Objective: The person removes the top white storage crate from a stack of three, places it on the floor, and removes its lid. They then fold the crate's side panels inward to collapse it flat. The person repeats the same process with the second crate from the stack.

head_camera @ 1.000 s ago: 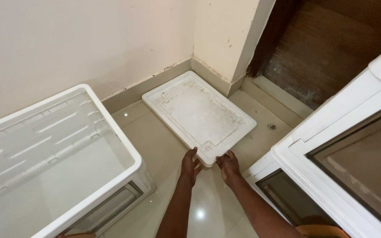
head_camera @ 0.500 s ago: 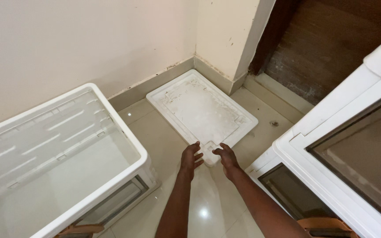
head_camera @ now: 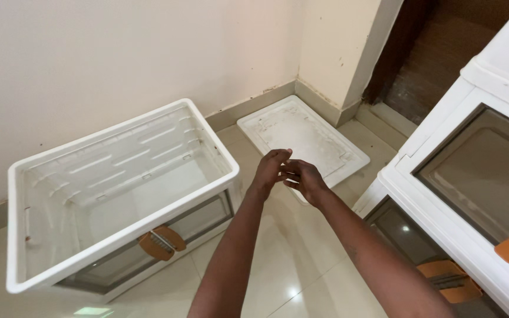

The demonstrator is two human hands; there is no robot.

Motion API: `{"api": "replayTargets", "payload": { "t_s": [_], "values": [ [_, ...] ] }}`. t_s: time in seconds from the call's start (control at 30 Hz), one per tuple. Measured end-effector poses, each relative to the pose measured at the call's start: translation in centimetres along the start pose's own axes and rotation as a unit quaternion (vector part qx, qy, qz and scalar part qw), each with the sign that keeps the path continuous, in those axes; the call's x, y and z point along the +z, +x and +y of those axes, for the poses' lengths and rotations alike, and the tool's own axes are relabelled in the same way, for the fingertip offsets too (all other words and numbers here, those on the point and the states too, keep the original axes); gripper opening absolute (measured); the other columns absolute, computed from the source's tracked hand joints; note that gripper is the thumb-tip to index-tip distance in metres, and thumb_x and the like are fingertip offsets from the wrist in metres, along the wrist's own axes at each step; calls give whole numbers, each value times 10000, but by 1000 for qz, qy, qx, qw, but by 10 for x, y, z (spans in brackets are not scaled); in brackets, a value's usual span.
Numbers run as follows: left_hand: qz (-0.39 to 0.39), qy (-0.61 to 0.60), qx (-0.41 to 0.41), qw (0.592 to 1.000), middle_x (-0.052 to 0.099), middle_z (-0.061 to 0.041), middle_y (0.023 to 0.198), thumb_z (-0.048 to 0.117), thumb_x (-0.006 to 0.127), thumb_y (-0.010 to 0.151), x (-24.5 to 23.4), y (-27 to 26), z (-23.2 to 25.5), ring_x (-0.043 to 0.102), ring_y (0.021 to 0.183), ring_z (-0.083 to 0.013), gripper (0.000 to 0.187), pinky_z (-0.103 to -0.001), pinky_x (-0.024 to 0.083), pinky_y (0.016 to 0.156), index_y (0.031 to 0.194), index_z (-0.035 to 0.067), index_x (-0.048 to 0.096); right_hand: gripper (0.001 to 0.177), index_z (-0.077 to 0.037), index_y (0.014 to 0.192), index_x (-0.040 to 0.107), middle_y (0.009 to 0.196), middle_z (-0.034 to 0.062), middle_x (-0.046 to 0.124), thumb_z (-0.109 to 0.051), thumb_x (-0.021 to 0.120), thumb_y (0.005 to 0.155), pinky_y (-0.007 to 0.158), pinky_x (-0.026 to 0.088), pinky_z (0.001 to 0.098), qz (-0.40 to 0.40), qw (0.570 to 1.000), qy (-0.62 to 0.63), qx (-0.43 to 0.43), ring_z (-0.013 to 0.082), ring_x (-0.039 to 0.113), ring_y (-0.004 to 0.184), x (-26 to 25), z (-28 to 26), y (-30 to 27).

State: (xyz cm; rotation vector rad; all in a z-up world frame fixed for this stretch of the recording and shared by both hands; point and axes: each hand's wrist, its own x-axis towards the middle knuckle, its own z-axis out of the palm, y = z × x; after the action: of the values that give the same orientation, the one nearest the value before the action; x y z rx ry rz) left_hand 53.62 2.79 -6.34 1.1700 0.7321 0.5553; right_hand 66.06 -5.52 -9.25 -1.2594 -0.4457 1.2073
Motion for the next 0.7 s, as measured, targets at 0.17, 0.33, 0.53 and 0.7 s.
{"api": "replayTargets", "payload": {
  "t_s": [0.17,0.33,0.53,0.7],
  "values": [
    [68,8,60,996,678,-48,1166,408,682,887,-43,-57,57,648,1080,-200,536,-373,541,853,1302,76,613,231,-84,1044,684,1009,43,672,-296,610,990,823,543,334,-29,996,-55,-57,150,634,891,45,-17,-22],
    [214,47,119,968,664,-110,1214,346,691,894,-126,-125,88,651,1104,-246,565,-409,560,887,1352,57,529,370,-45,1023,666,976,17,638,-412,632,984,860,529,337,-40,966,-219,-130,137,606,915,93,-9,-21],
    [454,262,177,833,655,-151,1244,278,722,852,-232,-207,83,651,1106,-300,584,-426,533,944,1334,10,530,478,-22,1131,704,1018,107,689,-458,633,950,861,533,402,-5,917,-362,-169,249,630,950,146,7,-20],
    [588,324,101,735,610,-190,1277,200,693,811,-282,-265,69,591,1179,-365,556,-478,489,992,1303,-3,530,466,-13,1176,692,1108,230,724,-391,658,906,925,534,459,71,820,-517,-235,379,687,1051,168,21,-8]
  ]
}}
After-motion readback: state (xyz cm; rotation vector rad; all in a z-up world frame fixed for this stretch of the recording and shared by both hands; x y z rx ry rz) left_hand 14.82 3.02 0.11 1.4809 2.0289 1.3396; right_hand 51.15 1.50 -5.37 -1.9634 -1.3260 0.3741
